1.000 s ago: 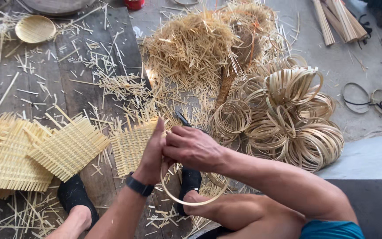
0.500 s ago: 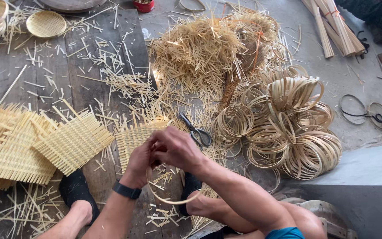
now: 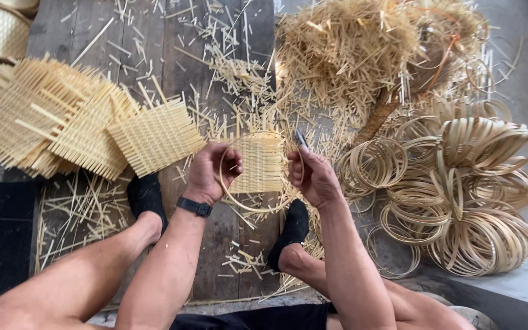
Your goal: The person sits on the floor and repeatedly assembles small round bamboo trays. They place a pre-woven square mat onto a wooden mold, fit a circular bamboo ring over it, and trim the excess mat with shears. The finished trays are stacked nearby.
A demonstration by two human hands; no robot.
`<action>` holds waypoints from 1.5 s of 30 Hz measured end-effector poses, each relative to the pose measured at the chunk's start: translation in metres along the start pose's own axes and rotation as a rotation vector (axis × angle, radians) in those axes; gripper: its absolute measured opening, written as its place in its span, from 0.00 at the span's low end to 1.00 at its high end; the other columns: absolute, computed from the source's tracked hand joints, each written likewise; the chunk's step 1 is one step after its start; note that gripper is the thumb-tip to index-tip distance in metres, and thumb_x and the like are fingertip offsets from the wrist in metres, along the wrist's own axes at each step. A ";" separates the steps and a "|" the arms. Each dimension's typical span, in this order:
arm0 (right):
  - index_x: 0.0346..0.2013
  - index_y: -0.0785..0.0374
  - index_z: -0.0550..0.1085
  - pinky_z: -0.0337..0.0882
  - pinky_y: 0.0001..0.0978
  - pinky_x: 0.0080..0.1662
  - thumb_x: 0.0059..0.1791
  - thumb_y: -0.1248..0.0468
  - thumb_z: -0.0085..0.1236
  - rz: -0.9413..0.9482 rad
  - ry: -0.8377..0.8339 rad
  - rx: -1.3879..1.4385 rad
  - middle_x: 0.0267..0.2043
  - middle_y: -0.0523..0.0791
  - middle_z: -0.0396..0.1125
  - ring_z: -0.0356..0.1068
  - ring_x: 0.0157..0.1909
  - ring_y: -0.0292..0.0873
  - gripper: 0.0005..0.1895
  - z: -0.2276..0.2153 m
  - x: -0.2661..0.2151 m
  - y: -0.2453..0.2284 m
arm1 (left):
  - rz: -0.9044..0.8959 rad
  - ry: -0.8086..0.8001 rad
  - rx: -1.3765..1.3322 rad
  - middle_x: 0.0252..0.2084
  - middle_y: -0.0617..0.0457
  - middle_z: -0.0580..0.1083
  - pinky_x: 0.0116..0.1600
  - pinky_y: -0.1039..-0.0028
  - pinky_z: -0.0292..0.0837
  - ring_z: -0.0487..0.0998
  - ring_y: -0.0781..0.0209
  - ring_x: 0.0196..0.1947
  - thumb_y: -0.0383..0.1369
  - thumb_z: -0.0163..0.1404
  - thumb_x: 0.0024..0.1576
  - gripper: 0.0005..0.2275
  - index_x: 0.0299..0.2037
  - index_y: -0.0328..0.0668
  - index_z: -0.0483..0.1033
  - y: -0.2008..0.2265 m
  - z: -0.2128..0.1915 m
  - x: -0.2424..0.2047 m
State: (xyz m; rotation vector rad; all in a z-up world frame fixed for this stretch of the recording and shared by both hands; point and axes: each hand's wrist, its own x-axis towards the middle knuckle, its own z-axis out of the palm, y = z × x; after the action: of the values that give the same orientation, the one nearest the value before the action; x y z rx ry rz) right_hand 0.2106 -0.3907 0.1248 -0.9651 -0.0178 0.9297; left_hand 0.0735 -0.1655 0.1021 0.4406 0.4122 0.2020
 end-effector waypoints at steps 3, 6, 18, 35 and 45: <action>0.29 0.66 0.75 0.57 0.26 0.25 0.54 0.52 0.58 0.058 0.059 0.035 0.19 0.40 0.60 0.57 0.22 0.35 0.19 -0.004 0.007 0.006 | -0.042 0.061 0.105 0.26 0.49 0.75 0.36 0.70 0.71 0.74 0.60 0.29 0.38 0.55 0.59 0.13 0.23 0.45 0.71 -0.001 0.003 0.000; 0.23 0.63 0.71 0.54 0.27 0.23 0.54 0.51 0.60 0.120 0.045 0.090 0.18 0.40 0.58 0.54 0.21 0.35 0.22 -0.003 0.008 0.008 | -0.070 0.075 0.165 0.24 0.52 0.74 0.34 0.72 0.70 0.74 0.63 0.26 0.38 0.55 0.60 0.14 0.22 0.48 0.70 -0.001 0.007 -0.001; 0.13 0.54 0.59 0.47 0.24 0.18 0.53 0.52 0.59 0.290 0.013 -0.193 0.14 0.36 0.48 0.46 0.16 0.32 0.28 0.010 0.006 0.006 | -0.272 0.140 0.348 0.18 0.56 0.70 0.26 0.73 0.62 0.69 0.65 0.19 0.34 0.57 0.56 0.16 0.17 0.51 0.66 -0.008 -0.008 0.009; 0.21 0.55 0.66 0.58 0.25 0.23 0.56 0.54 0.55 0.089 0.118 -0.111 0.19 0.37 0.56 0.53 0.20 0.33 0.21 -0.014 0.020 0.035 | -0.255 0.160 0.187 0.19 0.56 0.67 0.32 0.72 0.67 0.69 0.63 0.23 0.38 0.58 0.57 0.18 0.18 0.48 0.63 -0.008 -0.024 0.021; 0.43 0.68 0.78 0.78 0.28 0.33 0.47 0.63 0.65 0.044 0.480 -0.963 0.31 0.46 0.75 0.73 0.28 0.34 0.13 -0.028 0.069 0.058 | 0.235 0.418 1.017 0.29 0.58 0.79 0.38 0.75 0.76 0.82 0.67 0.32 0.39 0.61 0.51 0.11 0.39 0.44 0.78 -0.020 -0.106 0.053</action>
State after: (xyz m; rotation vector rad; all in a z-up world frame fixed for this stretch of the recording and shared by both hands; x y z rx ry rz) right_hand 0.2265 -0.3499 0.0411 -2.0718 -0.0397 0.6891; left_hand 0.0778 -0.1288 -0.0122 1.4643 0.8716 0.3066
